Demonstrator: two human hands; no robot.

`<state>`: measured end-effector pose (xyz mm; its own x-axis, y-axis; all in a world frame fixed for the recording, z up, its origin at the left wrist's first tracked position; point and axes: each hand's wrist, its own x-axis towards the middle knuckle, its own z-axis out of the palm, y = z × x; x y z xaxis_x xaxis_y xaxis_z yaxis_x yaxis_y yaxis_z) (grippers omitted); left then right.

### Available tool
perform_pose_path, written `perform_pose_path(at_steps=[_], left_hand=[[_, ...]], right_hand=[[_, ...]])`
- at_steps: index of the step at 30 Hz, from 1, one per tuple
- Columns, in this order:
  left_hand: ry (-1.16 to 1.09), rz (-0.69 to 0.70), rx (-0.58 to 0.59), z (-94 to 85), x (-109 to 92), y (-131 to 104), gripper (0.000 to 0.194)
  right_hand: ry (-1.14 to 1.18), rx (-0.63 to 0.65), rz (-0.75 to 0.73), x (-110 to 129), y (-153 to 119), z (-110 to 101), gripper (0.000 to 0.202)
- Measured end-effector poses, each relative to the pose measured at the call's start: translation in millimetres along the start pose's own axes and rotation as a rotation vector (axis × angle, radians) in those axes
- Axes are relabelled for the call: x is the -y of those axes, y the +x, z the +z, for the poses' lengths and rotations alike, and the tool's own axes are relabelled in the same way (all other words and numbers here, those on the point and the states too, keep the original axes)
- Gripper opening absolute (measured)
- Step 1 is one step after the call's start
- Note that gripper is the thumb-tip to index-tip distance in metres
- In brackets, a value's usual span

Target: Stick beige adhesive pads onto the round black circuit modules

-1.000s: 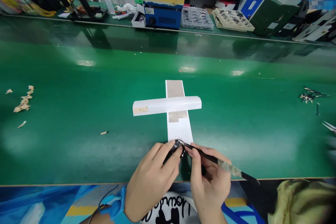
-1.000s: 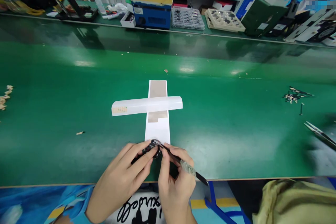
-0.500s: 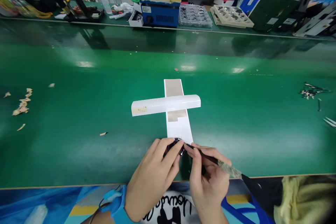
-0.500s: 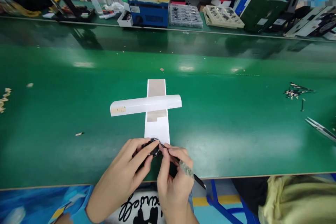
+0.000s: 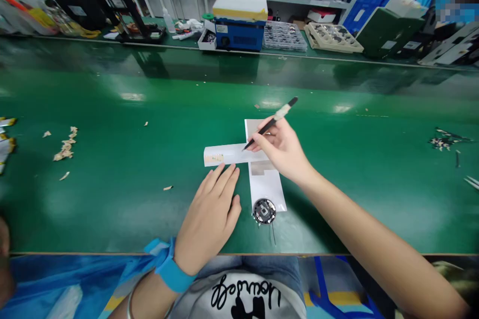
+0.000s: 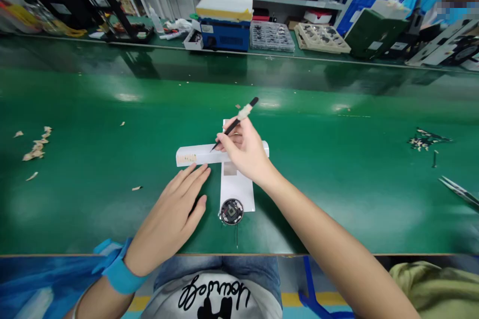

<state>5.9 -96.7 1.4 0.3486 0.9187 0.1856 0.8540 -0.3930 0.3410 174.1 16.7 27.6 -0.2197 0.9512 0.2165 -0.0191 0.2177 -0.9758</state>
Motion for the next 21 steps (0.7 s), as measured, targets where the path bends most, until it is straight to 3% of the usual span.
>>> perform_pose_path(at_steps=[7,21], left_hand=[[-0.024,-0.058,-0.018,3.9,-2.1,4.6,0.043],[-0.053,-0.148,0.021,1.1,-2.3,5.8,0.042]], right_hand=[[0.038,0.060,0.074,-42.8,14.6,34.2,0.031],[0.084,0.011,0.166,-49.3,15.7,41.7,0.040]])
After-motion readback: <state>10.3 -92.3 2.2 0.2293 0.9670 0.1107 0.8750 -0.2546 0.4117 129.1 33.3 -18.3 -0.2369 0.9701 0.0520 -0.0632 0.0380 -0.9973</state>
